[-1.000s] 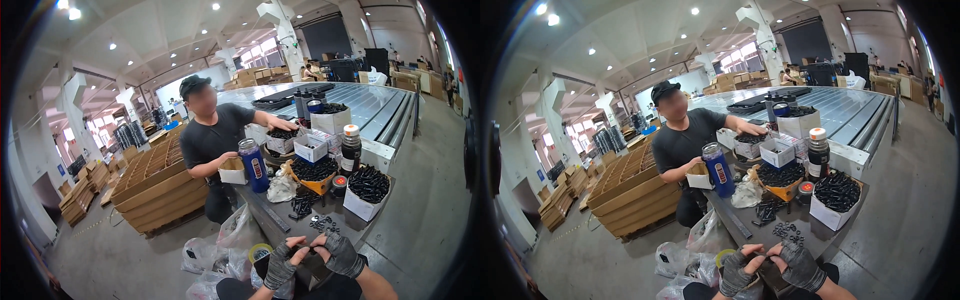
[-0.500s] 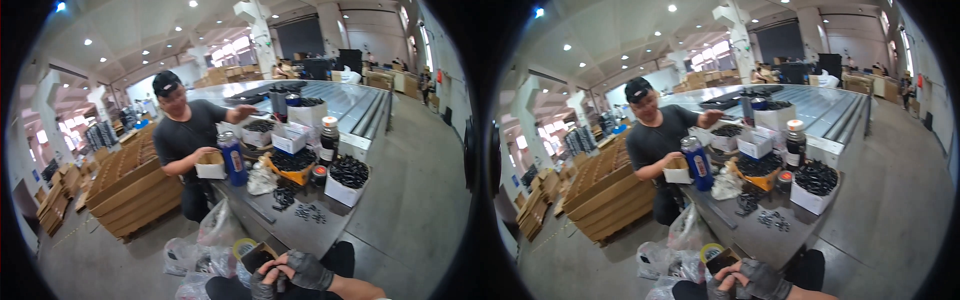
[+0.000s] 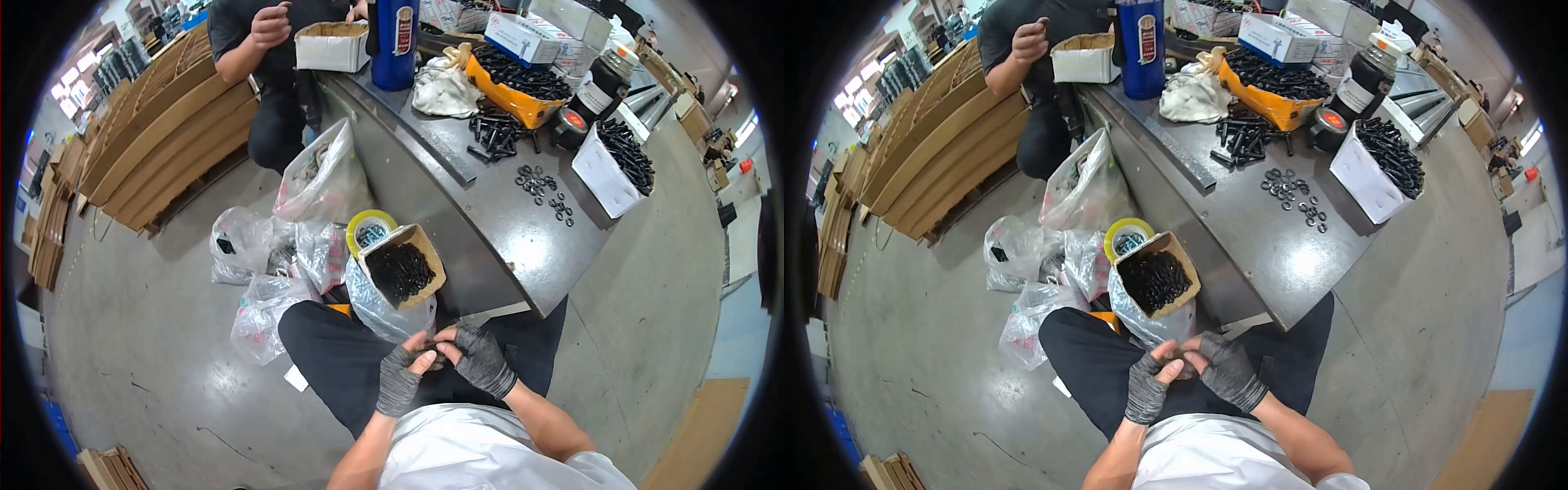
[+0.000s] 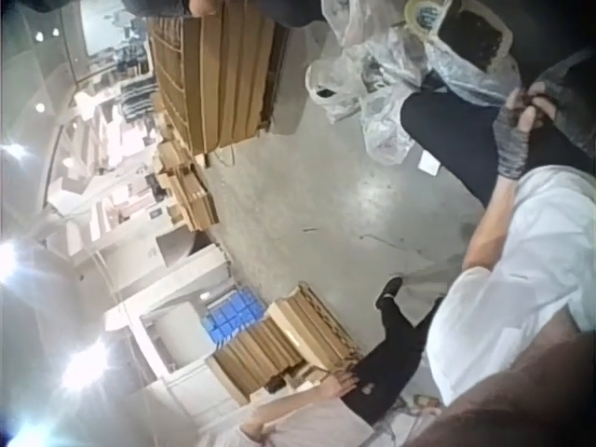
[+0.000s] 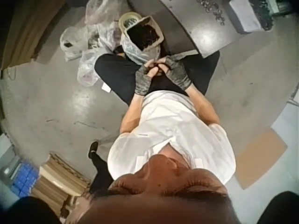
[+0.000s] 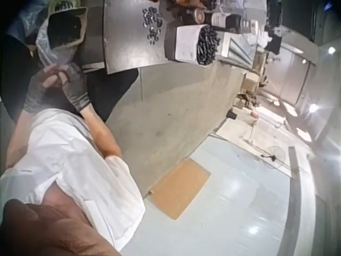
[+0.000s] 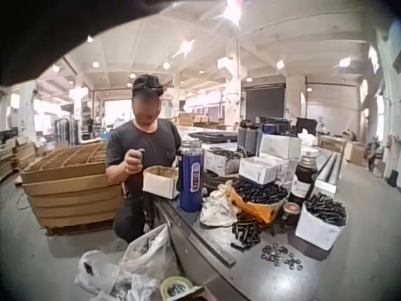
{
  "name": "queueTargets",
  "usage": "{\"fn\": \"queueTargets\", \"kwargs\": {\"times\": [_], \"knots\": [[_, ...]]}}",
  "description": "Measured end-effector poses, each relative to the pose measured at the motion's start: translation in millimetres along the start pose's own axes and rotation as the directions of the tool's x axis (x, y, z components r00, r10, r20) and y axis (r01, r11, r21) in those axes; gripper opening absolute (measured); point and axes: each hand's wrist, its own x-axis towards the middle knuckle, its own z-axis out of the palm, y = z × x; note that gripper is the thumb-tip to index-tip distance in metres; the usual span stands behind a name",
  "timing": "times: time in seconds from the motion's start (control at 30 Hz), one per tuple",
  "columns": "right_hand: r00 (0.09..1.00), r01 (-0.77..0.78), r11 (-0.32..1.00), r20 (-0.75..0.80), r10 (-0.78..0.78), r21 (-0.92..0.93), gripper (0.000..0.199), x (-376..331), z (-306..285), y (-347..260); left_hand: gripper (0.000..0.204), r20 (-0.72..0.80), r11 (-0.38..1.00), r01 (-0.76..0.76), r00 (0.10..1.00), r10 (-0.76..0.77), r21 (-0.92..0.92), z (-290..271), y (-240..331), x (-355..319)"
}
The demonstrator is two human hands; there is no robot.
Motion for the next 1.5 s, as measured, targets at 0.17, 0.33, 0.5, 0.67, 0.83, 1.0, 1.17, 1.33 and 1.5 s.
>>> {"fn": "queueTargets", "kwargs": {"times": [0.17, 0.33, 0.5, 0.67, 0.83, 1.0, 1.17, 1.33, 1.5], "knots": [[0.954, 0.161, 0.962, -0.214, -0.209, -0.22, 0.011, 38.4, 9.4, 12.9, 0.057, -0.039, 0.75, 0.192, 0.96, -0.278, -0.633, -17.7, -11.6, 9.5], [0.937, 0.122, 0.944, -0.279, -0.211, -0.307, 0.012, 102.8, 35.7, 21.5, 0.065, -0.049, 0.613, 0.138, 0.96, -0.277, -0.778, -21.7, -17.3, 23.9], [0.876, 0.256, 0.841, -0.253, -0.41, -0.477, 0.015, 147.0, 53.3, 61.3, 0.068, 0.0, 0.599, 0.165, 0.964, -0.265, -0.783, -23.0, -18.5, 30.3], [0.889, 0.283, 0.798, -0.166, -0.427, -0.533, 0.017, 163.8, 62.4, 79.9, 0.069, 0.011, 0.571, 0.17, 0.963, -0.271, -0.803, -27.2, -12.2, 32.0], [0.953, 0.132, 0.76, -0.131, -0.274, -0.636, 0.024, 172.5, 69.8, 91.5, 0.064, 0.037, 0.548, 0.188, 0.961, -0.275, -0.815, -26.6, -9.5, 33.1], [0.969, 0.117, 0.789, -0.103, -0.223, -0.602, 0.024, 168.6, 72.2, 98.3, 0.064, 0.036, 0.551, 0.188, 0.961, -0.275, -0.813, -29.2, -11.5, 32.3], [0.984, 0.137, 0.793, -0.012, -0.179, -0.593, 0.028, 166.3, 67.5, 99.5, 0.064, 0.052, 0.569, 0.196, 0.965, -0.259, -0.799, -28.8, -11.7, 32.4], [0.973, 0.204, 0.814, 0.023, -0.228, -0.544, 0.032, 158.1, 68.5, 91.5, 0.06, 0.033, 0.572, 0.173, 0.969, -0.246, -0.802, -29.0, -17.1, 27.5], [0.952, 0.187, 0.844, -0.121, -0.283, -0.503, 0.039, 153.4, 58.6, 91.5, 0.057, 0.039, 0.6, 0.177, 0.971, -0.236, -0.78, -21.8, -14.7, 25.8]]}}
